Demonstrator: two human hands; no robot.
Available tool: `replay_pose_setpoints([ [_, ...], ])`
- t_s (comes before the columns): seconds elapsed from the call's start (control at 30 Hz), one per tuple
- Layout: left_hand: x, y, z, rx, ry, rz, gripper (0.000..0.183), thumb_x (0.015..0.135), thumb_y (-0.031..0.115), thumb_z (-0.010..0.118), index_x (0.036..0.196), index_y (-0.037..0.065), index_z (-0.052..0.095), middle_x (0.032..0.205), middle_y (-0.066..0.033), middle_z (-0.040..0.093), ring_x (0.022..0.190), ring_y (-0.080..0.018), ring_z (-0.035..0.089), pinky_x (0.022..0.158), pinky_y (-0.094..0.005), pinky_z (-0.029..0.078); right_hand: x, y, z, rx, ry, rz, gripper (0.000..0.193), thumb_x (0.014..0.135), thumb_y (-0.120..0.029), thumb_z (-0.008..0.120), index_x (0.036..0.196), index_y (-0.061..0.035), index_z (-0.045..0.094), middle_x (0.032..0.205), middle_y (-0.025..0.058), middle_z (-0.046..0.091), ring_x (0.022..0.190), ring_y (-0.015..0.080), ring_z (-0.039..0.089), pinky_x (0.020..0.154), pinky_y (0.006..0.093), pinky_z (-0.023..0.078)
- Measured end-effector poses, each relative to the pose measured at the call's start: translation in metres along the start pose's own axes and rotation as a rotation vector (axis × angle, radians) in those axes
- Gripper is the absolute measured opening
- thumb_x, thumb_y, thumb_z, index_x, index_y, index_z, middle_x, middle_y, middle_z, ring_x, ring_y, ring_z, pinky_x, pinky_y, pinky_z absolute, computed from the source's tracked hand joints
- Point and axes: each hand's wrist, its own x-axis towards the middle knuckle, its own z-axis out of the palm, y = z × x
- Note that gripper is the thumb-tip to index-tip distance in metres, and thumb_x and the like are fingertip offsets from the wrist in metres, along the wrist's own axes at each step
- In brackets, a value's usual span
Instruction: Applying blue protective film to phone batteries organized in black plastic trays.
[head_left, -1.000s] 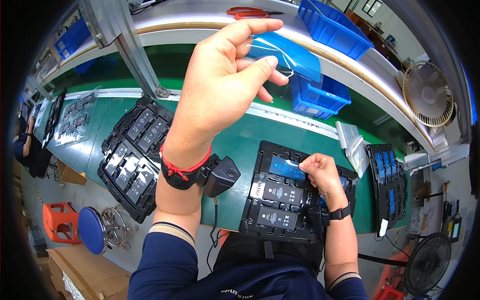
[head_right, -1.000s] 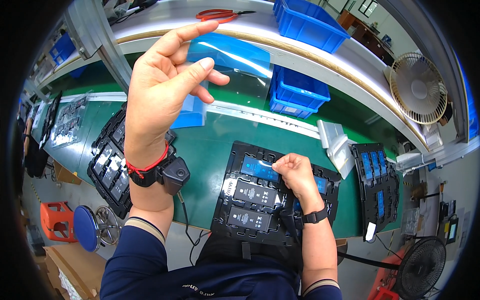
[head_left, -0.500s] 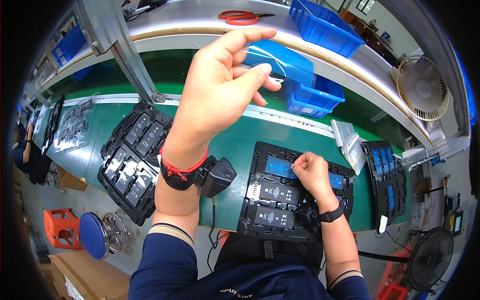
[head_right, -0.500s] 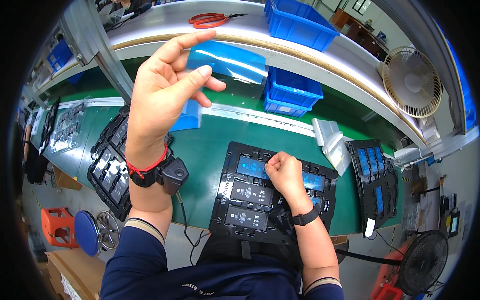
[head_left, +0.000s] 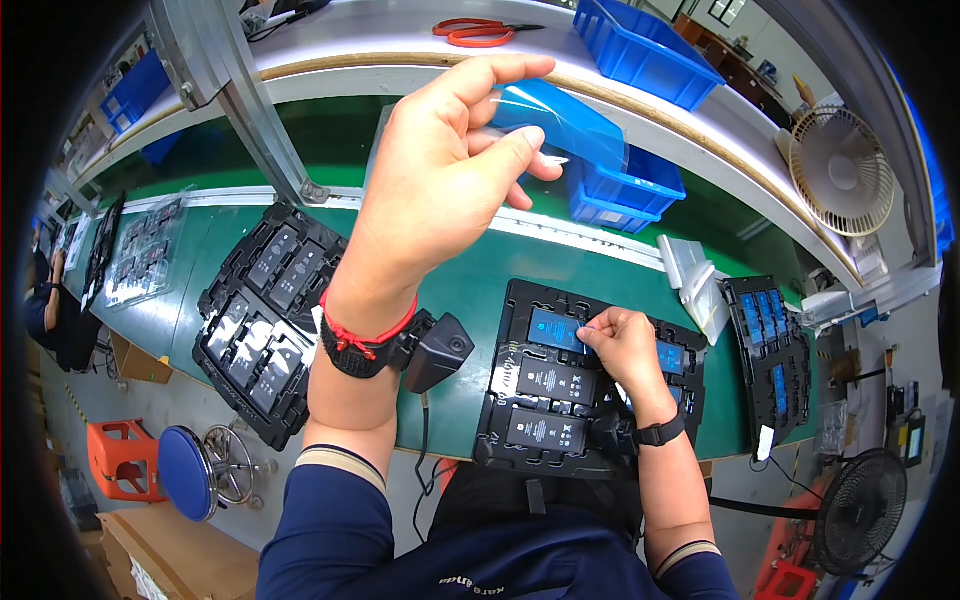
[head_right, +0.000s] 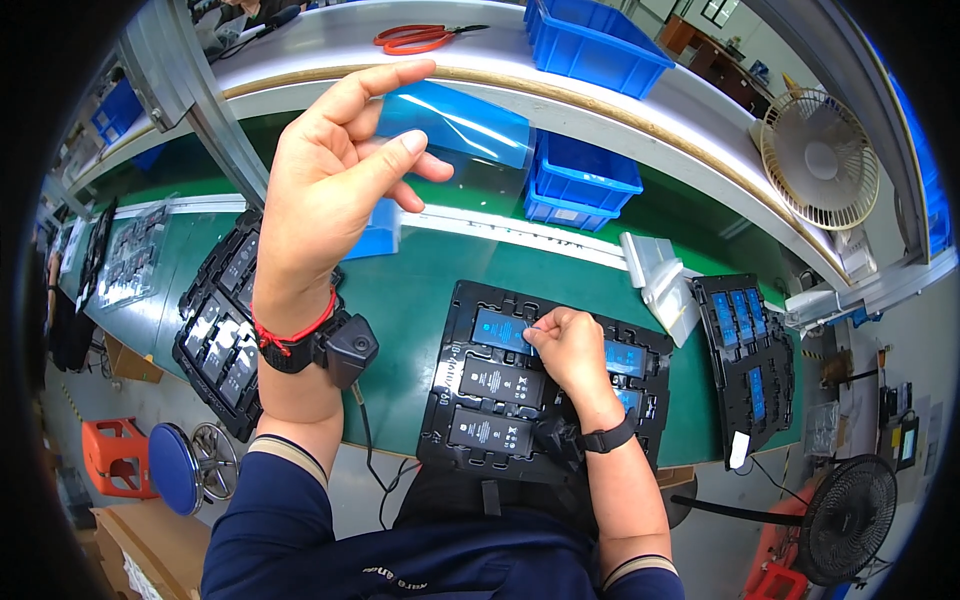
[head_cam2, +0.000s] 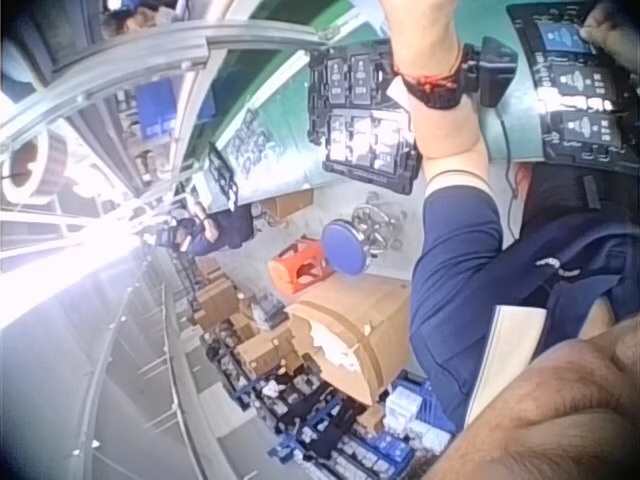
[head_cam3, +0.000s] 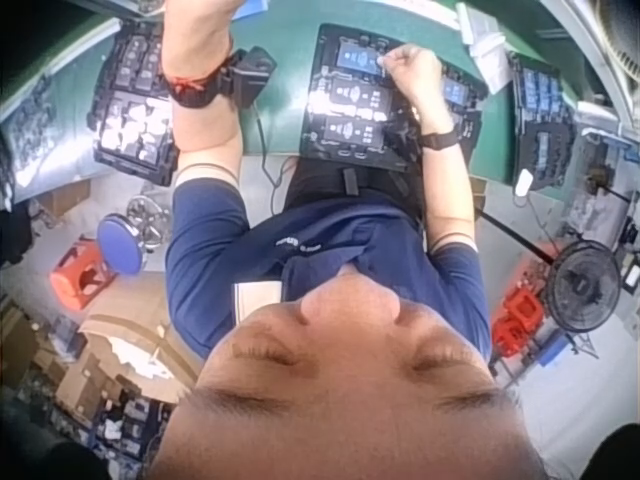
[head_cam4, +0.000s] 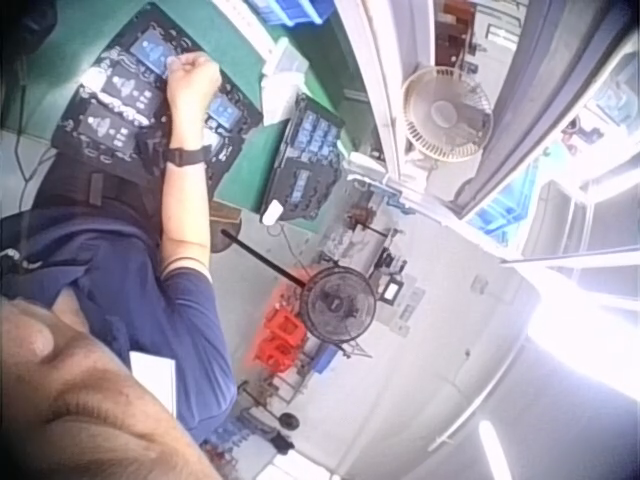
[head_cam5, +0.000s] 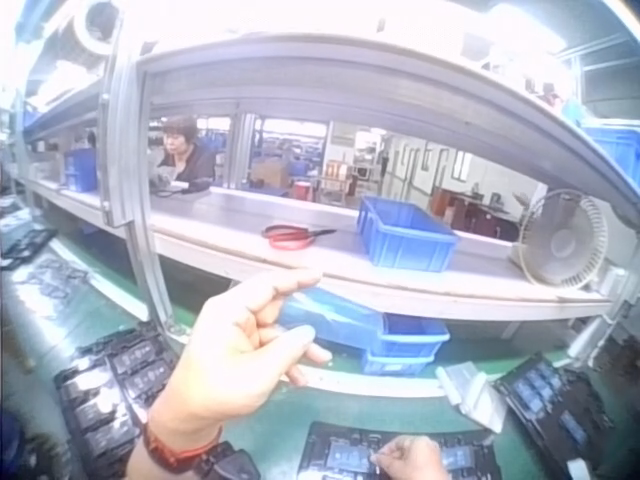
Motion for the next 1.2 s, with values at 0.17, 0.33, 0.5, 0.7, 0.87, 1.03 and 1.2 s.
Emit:
replay_pose_setpoints([
  [0.17,0.0,0.001,0.001,0.015,0.006,0.001,0.04,0.086,-0.001,0.054,0.125,-0.003,0.046,0.125,-0.0147,0.052,0.081,-0.017,0.066,0.056,-0.0209,0.052,-0.016,-0.008,-0.001,-0.292,0.068,-0.396,0.008,0.069,-0.003,0.069,0.073,-0.0005,0.062,0.081,0.012,0.063,0.073,0.0243,0.06,0.066,0.0316,0.047],
  [0.33,-0.001,0.002,0.0,0.026,-0.002,-0.006,0.039,0.086,0.0,0.054,0.124,-0.003,0.046,0.124,-0.014,0.053,0.081,-0.0169,0.066,0.056,-0.0206,0.051,-0.013,0.0,-0.011,0.549,-0.333,-0.144,0.006,0.076,0.002,0.067,0.076,0.0003,0.062,0.1,0.0113,0.062,0.083,0.0137,0.059,0.075,0.027,0.048],
  [0.5,-0.001,0.001,0.001,0.026,-0.004,-0.001,0.039,0.086,0.0,0.054,0.124,-0.003,0.047,0.123,-0.0136,0.054,0.081,-0.0165,0.066,0.056,-0.0203,0.051,-0.006,0.012,-0.024,0.917,-0.396,-0.059,0.006,0.078,-0.001,0.068,0.078,-0.003,0.063,0.098,0.009,0.061,0.081,0.0116,0.058,0.075,0.0238,0.048],
  [0.7,0.0,0.0,0.002,0.047,-0.016,-0.015,0.039,0.086,0.0,0.054,0.124,-0.002,0.047,0.12,-0.0131,0.055,0.08,-0.0161,0.066,0.056,-0.0199,0.051,0.0,0.017,-0.006,0.684,-0.149,-0.006,0.01,0.081,-0.005,0.066,0.077,-0.0016,0.058,0.055,-0.0017,0.052,0.04,0.0035,0.043,0.033,0.018,0.031],
  [0.87,0.001,-0.001,0.003,0.045,-0.021,-0.006,0.039,0.086,-0.001,0.054,0.124,-0.002,0.047,0.118,-0.0132,0.056,0.08,-0.0158,0.066,0.056,-0.0199,0.051,0.002,0.019,-0.006,0.657,-0.152,0.048,0.012,0.082,-0.004,0.066,0.075,-0.0023,0.056,0.055,-0.0017,0.051,0.04,0.003,0.04,0.033,0.0185,0.029],
  [1.03,0.001,-0.003,0.004,0.048,-0.025,-0.004,0.039,0.086,-0.001,0.054,0.124,-0.002,0.047,0.118,-0.0131,0.057,0.08,-0.0162,0.066,0.056,-0.02,0.051,0.002,0.016,-0.006,0.628,-0.151,0.073,0.011,0.081,-0.004,0.065,0.074,-0.0027,0.057,0.055,-0.0018,0.051,0.04,0.0029,0.04,0.034,0.0185,0.029],
  [1.2,0.0,-0.003,0.004,0.049,-0.031,0.001,0.039,0.086,-0.001,0.054,0.124,-0.002,0.047,0.118,-0.0132,0.056,0.08,-0.0165,0.066,0.055,-0.02,0.051,0.002,0.015,-0.005,0.607,-0.151,0.081,0.011,0.081,-0.003,0.065,0.074,-0.0027,0.057,0.055,-0.0018,0.051,0.04,0.0029,0.039,0.034,0.0186,0.029],
])
